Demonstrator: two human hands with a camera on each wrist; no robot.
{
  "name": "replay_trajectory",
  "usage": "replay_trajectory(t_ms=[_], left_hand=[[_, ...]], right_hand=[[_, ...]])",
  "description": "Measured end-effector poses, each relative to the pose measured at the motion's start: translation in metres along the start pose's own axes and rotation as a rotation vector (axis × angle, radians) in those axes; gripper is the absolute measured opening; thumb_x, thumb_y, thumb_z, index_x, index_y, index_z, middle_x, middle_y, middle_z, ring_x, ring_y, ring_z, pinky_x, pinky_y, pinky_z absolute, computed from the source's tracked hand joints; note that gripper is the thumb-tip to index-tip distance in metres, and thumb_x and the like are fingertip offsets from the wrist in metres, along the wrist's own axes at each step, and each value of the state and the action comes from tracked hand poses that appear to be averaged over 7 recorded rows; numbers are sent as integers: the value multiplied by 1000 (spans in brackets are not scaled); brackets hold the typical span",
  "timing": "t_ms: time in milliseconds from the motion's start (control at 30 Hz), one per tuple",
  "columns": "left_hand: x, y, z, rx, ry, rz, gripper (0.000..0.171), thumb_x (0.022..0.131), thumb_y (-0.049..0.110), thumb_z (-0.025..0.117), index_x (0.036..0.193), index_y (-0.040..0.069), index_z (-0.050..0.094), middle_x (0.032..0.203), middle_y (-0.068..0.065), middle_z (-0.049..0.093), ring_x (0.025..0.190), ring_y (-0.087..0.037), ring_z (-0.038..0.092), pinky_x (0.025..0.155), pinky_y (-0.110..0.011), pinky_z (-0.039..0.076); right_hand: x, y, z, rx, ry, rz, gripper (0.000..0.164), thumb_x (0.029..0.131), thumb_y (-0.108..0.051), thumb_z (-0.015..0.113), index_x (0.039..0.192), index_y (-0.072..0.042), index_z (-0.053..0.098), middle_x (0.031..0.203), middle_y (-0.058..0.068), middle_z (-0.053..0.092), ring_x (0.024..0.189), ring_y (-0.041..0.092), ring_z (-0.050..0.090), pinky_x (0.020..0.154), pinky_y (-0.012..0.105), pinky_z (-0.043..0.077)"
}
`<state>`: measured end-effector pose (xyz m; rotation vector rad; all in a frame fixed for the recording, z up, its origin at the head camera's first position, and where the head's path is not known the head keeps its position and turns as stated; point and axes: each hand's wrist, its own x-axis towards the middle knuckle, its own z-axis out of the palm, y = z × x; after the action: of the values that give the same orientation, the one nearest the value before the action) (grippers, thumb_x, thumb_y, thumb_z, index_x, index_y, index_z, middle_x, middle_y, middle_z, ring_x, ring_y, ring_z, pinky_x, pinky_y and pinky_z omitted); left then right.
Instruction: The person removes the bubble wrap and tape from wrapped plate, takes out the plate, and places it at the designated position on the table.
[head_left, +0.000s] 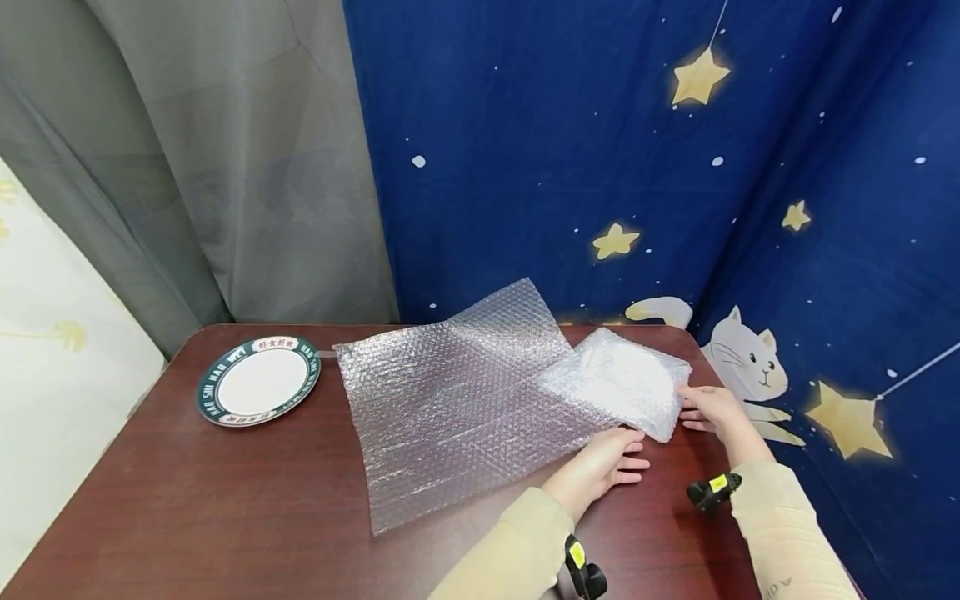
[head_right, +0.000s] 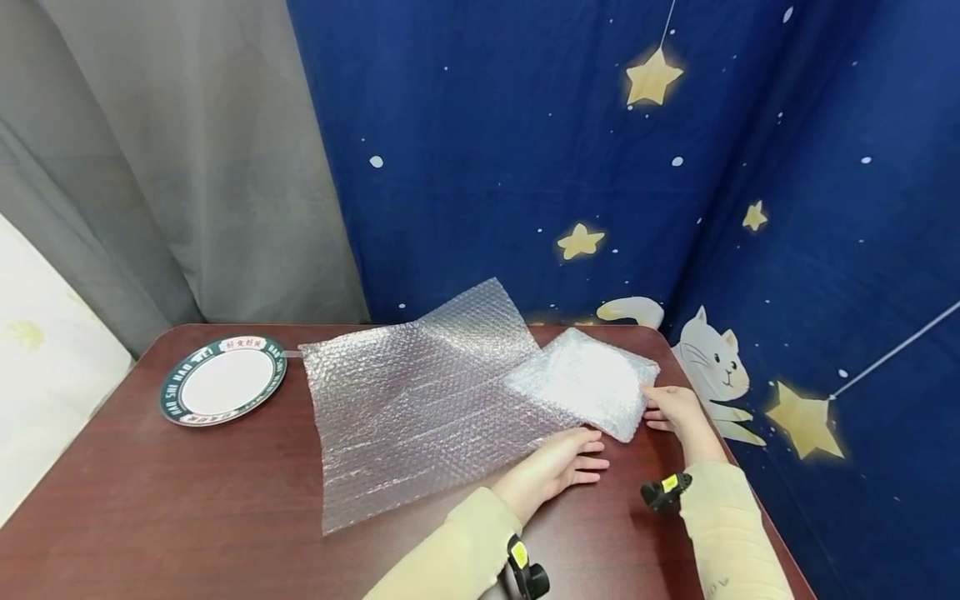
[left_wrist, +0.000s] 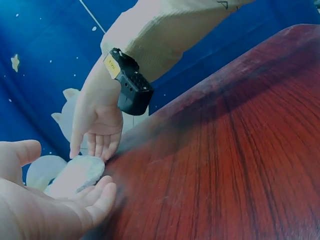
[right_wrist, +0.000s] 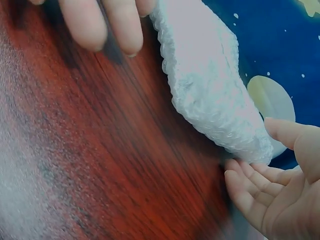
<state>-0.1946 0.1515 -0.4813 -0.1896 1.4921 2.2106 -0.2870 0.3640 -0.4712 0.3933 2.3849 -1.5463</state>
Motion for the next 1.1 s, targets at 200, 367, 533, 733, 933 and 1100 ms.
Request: replay_trajectory(t_ms=[200, 367, 533, 733, 933, 1100], left_hand=[[5, -5, 5, -88, -8, 8, 53, 92, 17, 57, 137, -4, 36, 122, -21, 55, 105, -41, 60, 88, -56, 47], [10, -11, 8, -142, -16, 13, 48, 93, 16, 55, 135, -1, 38, 128, -22, 49, 110, -41, 56, 91, -60, 42], [13, -16, 11, -214, 4, 14, 66, 91, 10, 55, 147, -4, 22, 136, -21, 45, 115, -41, 53, 94, -61, 39], [15, -19, 13, -283, -5, 40, 71, 88, 4, 52, 148, -5, 16, 140, -23, 41, 121, -42, 48, 95, -62, 37], [19, -20, 12, -333, 14, 43, 74, 87, 2, 52, 148, -5, 11, 141, -24, 39, 121, -42, 47, 94, -62, 38], [20, -19, 11, -341, 21, 38, 74, 87, 2, 52, 148, -5, 11, 142, -23, 39, 120, -41, 48, 94, -62, 40]], right_hand=[[1, 1, 4, 64, 24, 9, 72, 95, -28, 60, 134, 23, 28, 91, 14, 61, 67, 12, 63, 67, 31, 57], [1, 1, 6, 111, 36, -2, 77, 88, -29, 69, 129, 25, 32, 87, 15, 60, 63, 13, 63, 62, 29, 57], [2, 1, 9, 111, 71, 9, 75, 86, -25, 71, 128, 25, 34, 86, 16, 59, 60, 12, 61, 60, 28, 57], [0, 1, 13, 120, 108, 42, 63, 90, -17, 65, 129, 23, 35, 76, 5, 58, 57, 10, 60, 60, 27, 56], [2, 4, 15, 110, 120, 44, 61, 91, -15, 63, 130, 22, 35, 67, 2, 58, 55, 7, 60, 58, 25, 56], [4, 6, 17, 110, 133, 37, 57, 91, -13, 63, 127, 23, 39, 63, 2, 58, 53, 7, 59, 56, 25, 55]])
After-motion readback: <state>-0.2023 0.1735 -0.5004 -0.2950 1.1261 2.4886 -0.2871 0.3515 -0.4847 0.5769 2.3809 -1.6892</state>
